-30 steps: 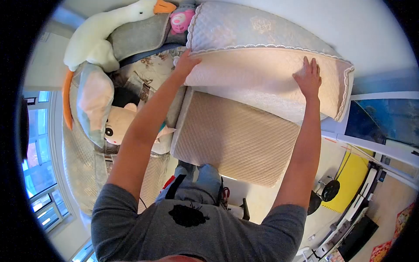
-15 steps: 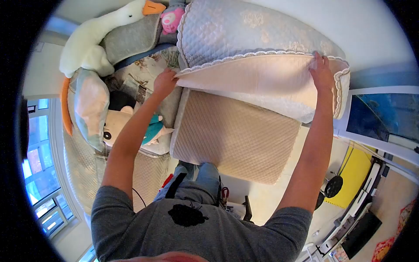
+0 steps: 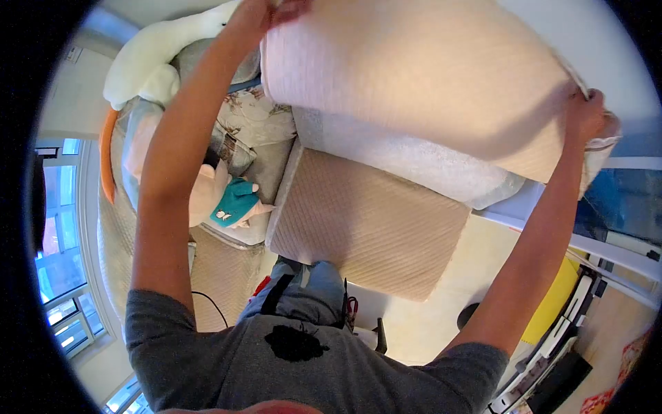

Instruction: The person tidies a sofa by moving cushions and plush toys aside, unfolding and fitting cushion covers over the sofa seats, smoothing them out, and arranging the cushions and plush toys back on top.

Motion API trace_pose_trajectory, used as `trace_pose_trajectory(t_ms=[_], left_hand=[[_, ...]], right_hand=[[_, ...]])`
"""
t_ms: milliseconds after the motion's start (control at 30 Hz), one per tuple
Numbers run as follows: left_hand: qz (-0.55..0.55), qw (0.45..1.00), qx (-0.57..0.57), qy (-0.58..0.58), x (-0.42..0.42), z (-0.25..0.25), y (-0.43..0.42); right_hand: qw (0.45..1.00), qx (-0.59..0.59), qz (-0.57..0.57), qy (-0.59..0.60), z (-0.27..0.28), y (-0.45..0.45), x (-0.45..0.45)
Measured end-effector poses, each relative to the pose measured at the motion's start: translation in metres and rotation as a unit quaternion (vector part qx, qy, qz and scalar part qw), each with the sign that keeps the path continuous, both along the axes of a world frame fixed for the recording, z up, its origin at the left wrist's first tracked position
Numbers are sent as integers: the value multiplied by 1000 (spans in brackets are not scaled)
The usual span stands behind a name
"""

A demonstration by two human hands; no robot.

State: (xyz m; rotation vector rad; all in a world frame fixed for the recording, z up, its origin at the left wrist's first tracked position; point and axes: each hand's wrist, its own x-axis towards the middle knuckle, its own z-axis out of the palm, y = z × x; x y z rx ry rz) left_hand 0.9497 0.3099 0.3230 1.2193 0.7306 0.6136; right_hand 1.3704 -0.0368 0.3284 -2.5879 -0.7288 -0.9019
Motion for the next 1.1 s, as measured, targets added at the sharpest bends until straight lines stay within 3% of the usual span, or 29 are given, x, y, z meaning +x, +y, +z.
trace_pose_trajectory(t_ms=[33,67,133,167,200,233,267,300,333,367,433,467,533,600,667,700,767,800,833,900,1033,1100], left_hand=[[-13,995,24,-97,12,11,3],[-53,988,89,-119,24,-2,29],[8,973,196,-121,42,11,-2],[9,961,276,-31,52,2,-4],[10,934,352,58,60,-16,-1],[33,859,505,77,67,-47,11],[-23,855,490,165,65,-60,5],[-83,832,500,226,62,-76,2],[-145,801,506,284,60,-98,1],[-153,803,500,285,60,-120,1],[-255,660,620,339,62,-156,2],[-259,661,618,337,60,-164,2],[-147,697,637,295,46,-157,-15],[-134,681,649,312,50,-167,-10],[-97,491,836,225,47,-191,2],[-12,763,615,200,40,-168,-30],[27,747,643,166,12,-146,-70],[72,719,683,108,8,-140,-75],[23,662,743,99,-7,-158,-71],[3,681,719,140,-46,-188,-96],[-42,735,620,272,-124,-257,-140],[-81,788,495,356,-169,-303,-154]], right_hand=[[992,76,104,-12,5,7,9],[967,151,205,-24,4,14,16],[952,141,271,28,-31,29,24],[930,131,334,74,-50,33,26],[912,114,308,247,-60,38,2],[864,91,273,414,-72,43,-24],[920,-56,303,242,-106,43,-24],[933,-156,263,191,-141,37,-22],[911,-203,276,231,-163,36,-33],[937,-195,219,188,-178,28,-40],[957,-196,156,146,-175,24,-73],[964,-168,162,124,-180,27,-71],[968,-147,169,110,-188,23,-71],[969,-163,153,109,-186,28,-68],[970,-168,144,99,-189,33,-68],[974,-165,131,78,-189,34,-70],[980,-164,105,33,-183,33,-87],[980,-164,106,33,-184,35,-92],[985,-158,65,37,-186,38,-93],[987,-156,23,40,-188,37,-103],[993,-26,117,4,-181,36,-144],[982,-9,188,-8,-187,27,-184]])
